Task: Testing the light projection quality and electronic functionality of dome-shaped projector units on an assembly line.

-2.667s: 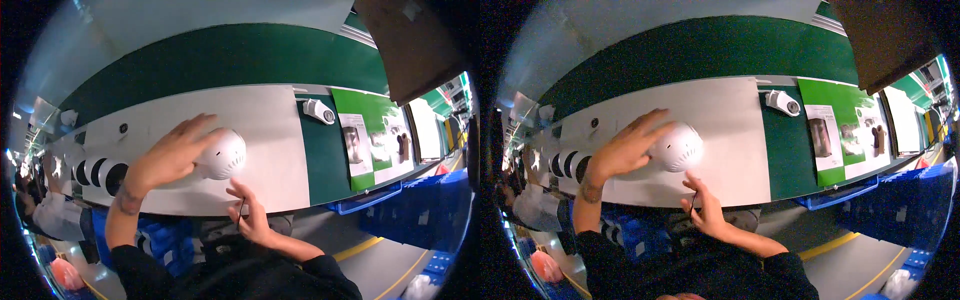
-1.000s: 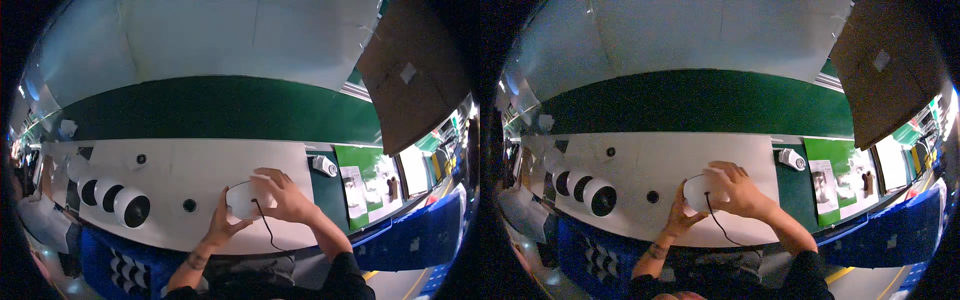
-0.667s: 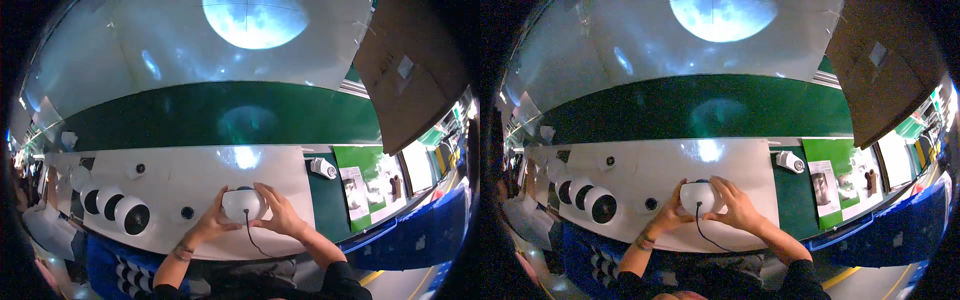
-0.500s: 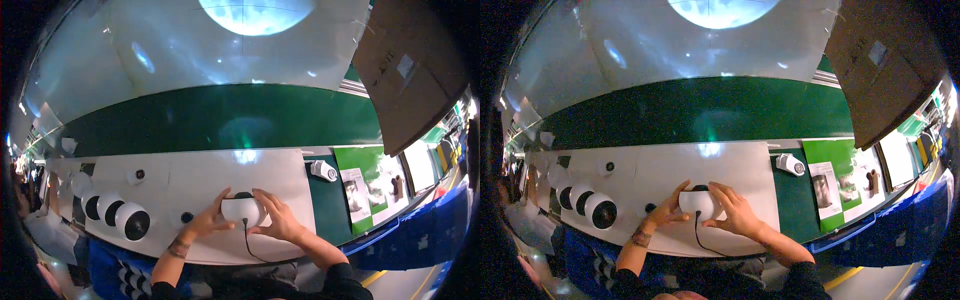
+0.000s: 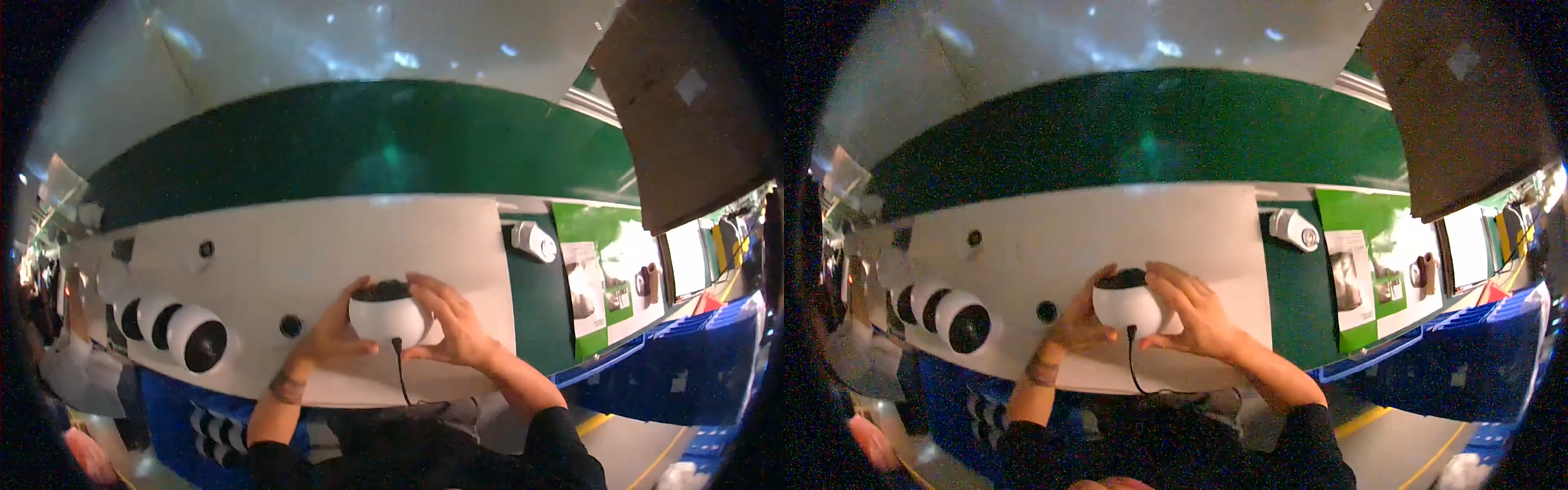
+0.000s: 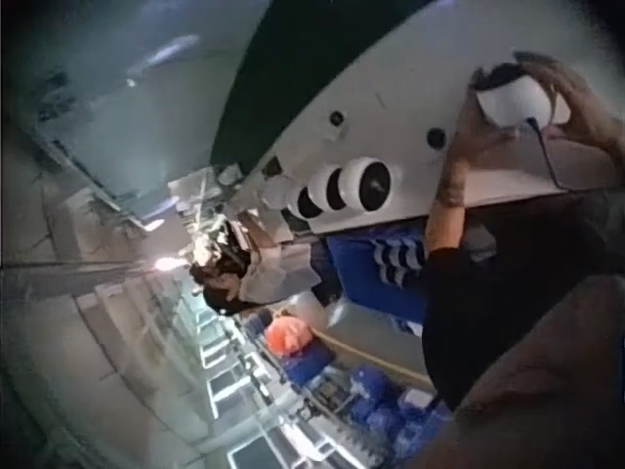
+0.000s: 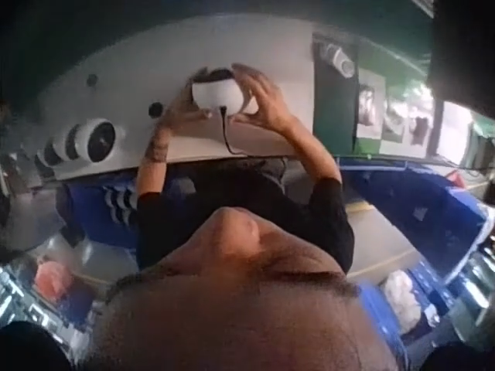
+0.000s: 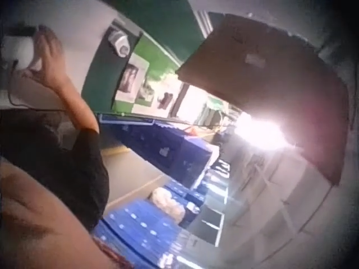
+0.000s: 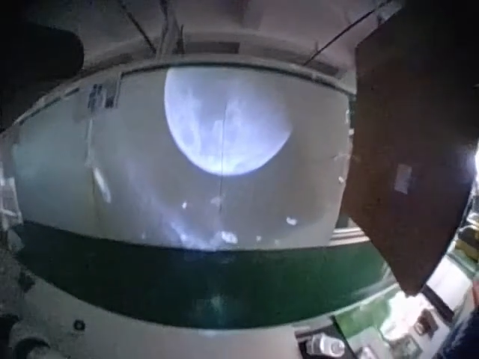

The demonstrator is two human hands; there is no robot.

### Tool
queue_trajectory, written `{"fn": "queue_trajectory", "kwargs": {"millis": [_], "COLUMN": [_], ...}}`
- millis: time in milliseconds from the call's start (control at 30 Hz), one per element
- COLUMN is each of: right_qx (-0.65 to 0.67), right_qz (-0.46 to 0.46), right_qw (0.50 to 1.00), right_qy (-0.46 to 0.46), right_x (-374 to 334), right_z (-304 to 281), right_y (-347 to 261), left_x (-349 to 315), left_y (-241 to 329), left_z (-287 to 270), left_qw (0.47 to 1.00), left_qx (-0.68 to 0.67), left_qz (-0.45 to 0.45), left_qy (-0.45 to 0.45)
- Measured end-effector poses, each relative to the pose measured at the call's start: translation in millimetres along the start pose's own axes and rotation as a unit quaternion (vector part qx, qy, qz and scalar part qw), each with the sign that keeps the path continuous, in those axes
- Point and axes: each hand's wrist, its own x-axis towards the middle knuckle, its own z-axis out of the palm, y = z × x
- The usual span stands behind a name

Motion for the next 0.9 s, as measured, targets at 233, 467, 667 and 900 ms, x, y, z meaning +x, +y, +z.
{"fn": "queue_trajectory", "kwargs": {"millis": [233, 467, 667, 900], "right_qx": [0.022, 0.028, 0.04, 0.03], "right_qz": [-0.034, 0.001, -0.022, -0.016], "right_qw": [0.999, 1.0, 0.999, 0.999], "right_qy": [0.026, 0.009, -0.005, -0.006], "right_x": [-1.0, -3.3, 0.5, -0.5], "right_z": [6.9, 10.6, 14.8, 10.9], "right_y": [5.6, 8.6, 9.0, 5.9], "left_x": [-5.3, -37.1, -42.5, -92.6], "left_y": [16.1, 4.5, -1.3, 21.1], "left_z": [-8.9, 22.1, 28.1, -12.2], "left_qw": [0.985, 0.971, 0.964, 0.947], "left_qx": [-0.136, -0.08, -0.094, -0.051], "left_qz": [-0.014, -0.075, -0.049, -0.017], "left_qy": [0.106, 0.214, 0.243, 0.317]}}
